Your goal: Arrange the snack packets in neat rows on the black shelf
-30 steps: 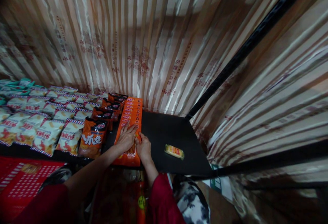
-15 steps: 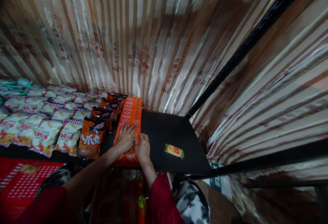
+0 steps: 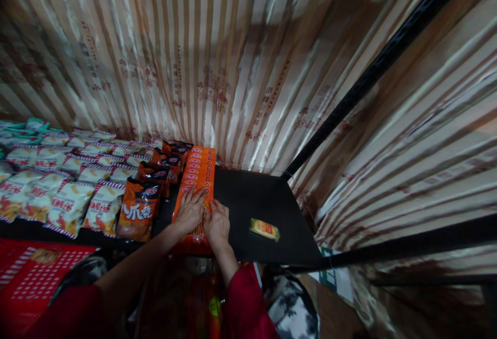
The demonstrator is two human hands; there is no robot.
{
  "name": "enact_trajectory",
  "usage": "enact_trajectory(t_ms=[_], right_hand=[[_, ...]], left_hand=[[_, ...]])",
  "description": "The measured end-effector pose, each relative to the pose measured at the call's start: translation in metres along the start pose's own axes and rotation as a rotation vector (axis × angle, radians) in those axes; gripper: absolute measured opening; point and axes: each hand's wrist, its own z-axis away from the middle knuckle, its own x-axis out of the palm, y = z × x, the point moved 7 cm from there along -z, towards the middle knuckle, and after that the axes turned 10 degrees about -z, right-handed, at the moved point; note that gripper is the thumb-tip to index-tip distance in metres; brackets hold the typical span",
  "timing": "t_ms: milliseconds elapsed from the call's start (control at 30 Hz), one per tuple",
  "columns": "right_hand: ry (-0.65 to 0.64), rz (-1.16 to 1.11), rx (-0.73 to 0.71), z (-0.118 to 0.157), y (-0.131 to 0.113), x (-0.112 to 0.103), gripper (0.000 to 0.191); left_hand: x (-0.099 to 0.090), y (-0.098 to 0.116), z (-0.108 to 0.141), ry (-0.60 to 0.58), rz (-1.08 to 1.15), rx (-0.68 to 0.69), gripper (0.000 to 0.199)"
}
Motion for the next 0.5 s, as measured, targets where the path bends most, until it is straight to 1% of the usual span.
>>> enact_trajectory(t_ms=[100, 300, 500], right_hand=[[0.031, -0.024, -0.044, -0.002, 0.004, 0.003, 0.04], [0.015, -0.039, -0.082, -0.01, 0.009, 0.011, 0.045], [-0.014, -0.034, -0.087, -0.018, 0.011, 0.015, 0.048]], left_hand=[[-0.002, 0.001, 0.001, 0.03, -0.019, 0.009, 0.051], [-0.001, 0.002, 0.003, 0.08, -0.043, 0.018, 0.049], [-0.003, 0.003, 0.003, 0.074, -0.06, 0.024, 0.048]])
